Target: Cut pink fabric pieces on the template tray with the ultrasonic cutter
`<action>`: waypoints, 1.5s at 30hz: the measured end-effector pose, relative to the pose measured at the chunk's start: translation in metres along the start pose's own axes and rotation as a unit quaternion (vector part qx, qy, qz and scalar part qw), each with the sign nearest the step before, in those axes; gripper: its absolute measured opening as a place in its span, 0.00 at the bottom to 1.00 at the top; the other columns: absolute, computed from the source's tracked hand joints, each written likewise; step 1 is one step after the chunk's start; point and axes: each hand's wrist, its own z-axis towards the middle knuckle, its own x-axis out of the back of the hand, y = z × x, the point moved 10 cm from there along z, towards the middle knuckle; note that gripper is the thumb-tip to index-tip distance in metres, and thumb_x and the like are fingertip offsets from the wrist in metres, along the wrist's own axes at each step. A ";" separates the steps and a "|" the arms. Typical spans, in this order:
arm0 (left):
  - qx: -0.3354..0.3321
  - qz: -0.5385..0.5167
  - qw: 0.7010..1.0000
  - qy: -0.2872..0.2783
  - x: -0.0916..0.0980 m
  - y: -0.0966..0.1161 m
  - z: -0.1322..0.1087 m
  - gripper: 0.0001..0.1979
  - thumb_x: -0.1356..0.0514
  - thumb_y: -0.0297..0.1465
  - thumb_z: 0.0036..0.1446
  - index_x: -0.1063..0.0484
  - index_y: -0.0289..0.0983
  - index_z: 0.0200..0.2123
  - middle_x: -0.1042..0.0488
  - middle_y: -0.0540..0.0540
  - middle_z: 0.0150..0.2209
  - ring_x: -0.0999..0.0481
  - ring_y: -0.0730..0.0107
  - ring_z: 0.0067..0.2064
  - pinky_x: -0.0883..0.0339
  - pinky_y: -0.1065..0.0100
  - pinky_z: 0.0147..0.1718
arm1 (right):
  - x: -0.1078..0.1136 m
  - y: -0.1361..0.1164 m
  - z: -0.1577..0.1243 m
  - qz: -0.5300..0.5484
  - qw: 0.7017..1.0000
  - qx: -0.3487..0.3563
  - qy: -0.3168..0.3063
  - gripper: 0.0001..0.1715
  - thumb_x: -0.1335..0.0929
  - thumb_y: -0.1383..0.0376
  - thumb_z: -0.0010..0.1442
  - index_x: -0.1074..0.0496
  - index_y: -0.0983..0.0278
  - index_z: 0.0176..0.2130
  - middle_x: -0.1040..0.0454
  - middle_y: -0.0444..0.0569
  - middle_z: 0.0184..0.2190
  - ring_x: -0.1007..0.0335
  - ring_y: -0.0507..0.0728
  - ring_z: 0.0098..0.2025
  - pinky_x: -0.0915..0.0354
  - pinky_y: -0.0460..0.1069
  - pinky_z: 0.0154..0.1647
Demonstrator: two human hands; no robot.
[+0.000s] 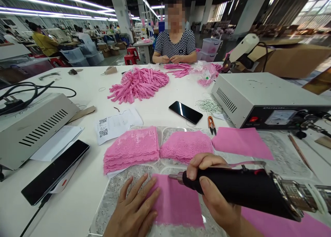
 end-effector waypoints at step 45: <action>-0.053 0.025 0.998 -0.027 0.000 -0.002 0.003 0.13 0.46 0.34 0.66 0.27 0.40 0.50 0.25 0.46 0.53 0.38 0.64 0.63 0.61 0.56 0.67 | 0.060 -0.024 0.006 -0.007 0.996 0.023 0.084 0.04 0.30 0.64 0.55 0.26 0.59 0.35 0.36 0.48 0.32 0.38 0.54 0.27 0.33 0.52 0.28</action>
